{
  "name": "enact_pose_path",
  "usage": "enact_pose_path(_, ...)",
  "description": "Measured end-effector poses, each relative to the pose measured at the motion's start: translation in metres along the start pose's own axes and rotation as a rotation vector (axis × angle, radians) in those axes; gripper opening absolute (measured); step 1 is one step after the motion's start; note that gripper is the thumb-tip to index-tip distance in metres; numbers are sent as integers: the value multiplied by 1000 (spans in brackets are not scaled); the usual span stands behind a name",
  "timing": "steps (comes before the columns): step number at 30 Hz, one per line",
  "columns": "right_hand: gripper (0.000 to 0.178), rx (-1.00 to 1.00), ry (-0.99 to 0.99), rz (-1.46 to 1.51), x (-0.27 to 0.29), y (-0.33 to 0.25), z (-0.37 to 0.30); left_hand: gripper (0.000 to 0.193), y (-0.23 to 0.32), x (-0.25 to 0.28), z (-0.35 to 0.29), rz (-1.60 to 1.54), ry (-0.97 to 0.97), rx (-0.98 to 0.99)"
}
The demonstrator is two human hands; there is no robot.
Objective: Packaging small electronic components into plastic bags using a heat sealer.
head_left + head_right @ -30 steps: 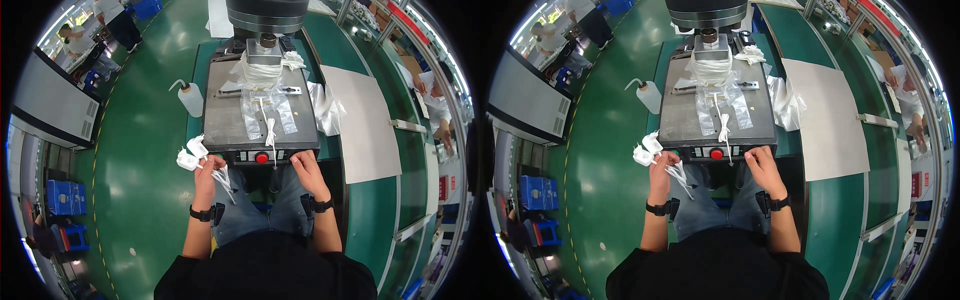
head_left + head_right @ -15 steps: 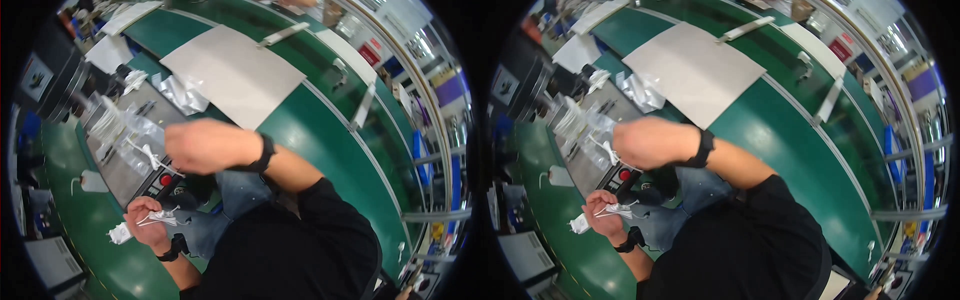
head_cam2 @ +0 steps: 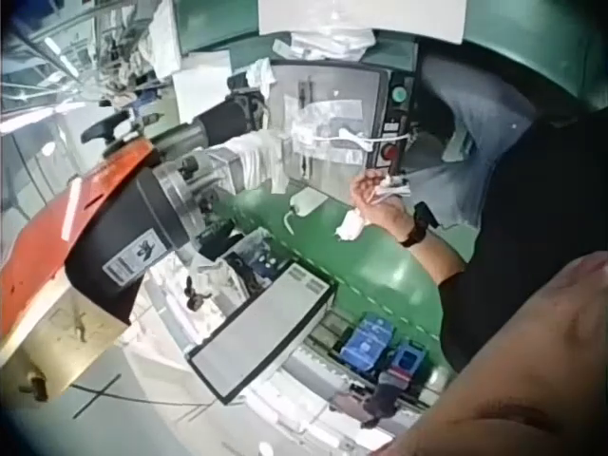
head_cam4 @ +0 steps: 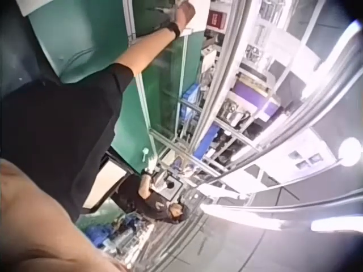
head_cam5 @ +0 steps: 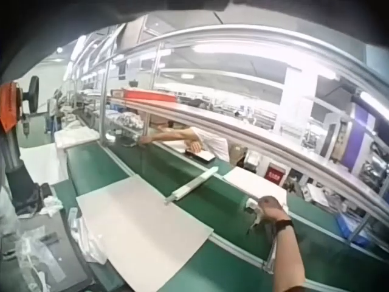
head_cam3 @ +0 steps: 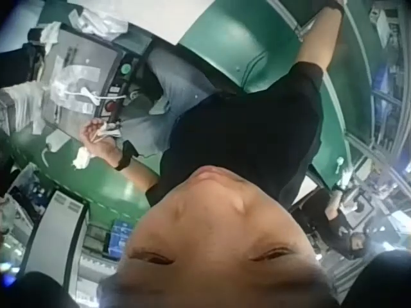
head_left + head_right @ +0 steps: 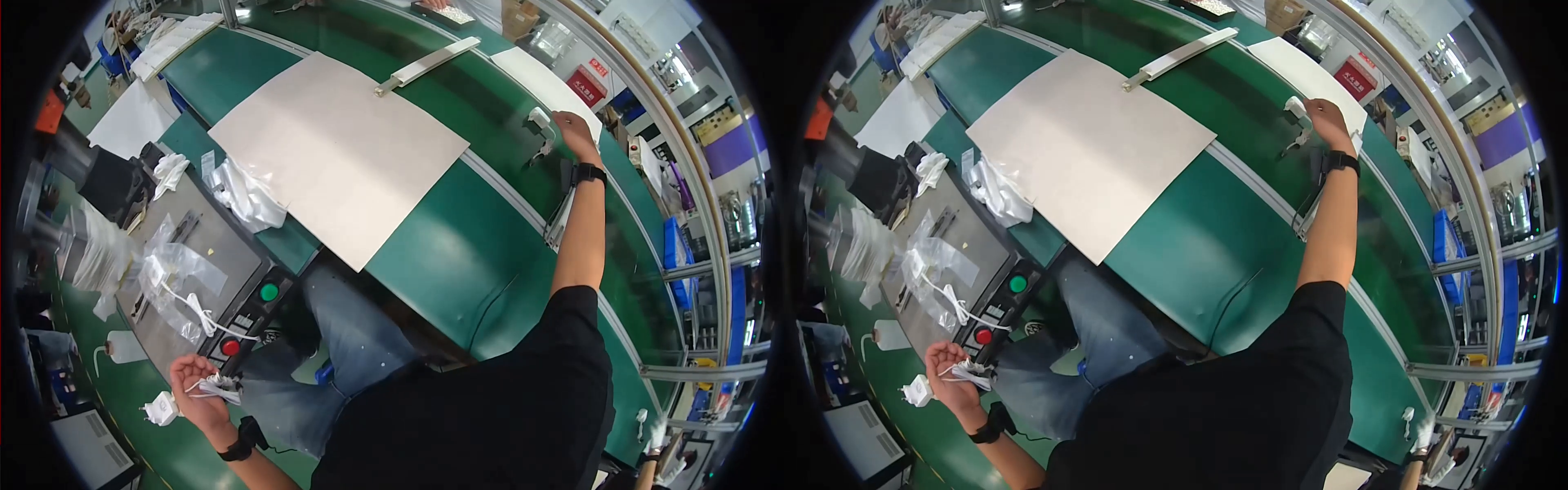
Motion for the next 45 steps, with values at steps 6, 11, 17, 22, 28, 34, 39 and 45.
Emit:
enact_pose_path(6, 34, 296, -164, -561, -151, 63, 47, 29, 8, 2, -19, 96, 83, -44)
enact_pose_path(11, 28, 575, -200, -983, -189, 150, 41, 29, 7, -22, -9, -11, 230, -19)
enact_pose_path(17, 40, 127, -167, -18, -158, 166, 81, 30, 26, -40, 44, -178, 112, 5)
enact_pose_path(22, 32, -235, -350, 887, -138, 9, 29, 35, 4, -17, 75, -105, 331, 161)
enact_pose_path(28, 26, 151, -347, 927, 3, -262, -112, 35, -25, -21, 105, -123, 330, 345)
enact_pose_path(34, 17, 322, -1063, 872, -72, -475, -298, 33, -28, -19, 98, -385, -65, 417)
enact_pose_path(39, 17, -55, -1406, 1144, -166, -570, -404, 33, -23, -35, 10, -538, -127, 447)
enact_pose_path(45, 25, 607, -937, 845, -234, -682, -412, 32, 23, 0, -83, -690, -276, 7)
Point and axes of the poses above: each hand's wrist, its own z-axis towards the middle knuckle, its own x-axis out of the back of the hand, y = z × x, the point moved 10 cm from there along z, towards the middle knuckle, and after that the axes turned 11 degrees about y, right-handed, at the moved point
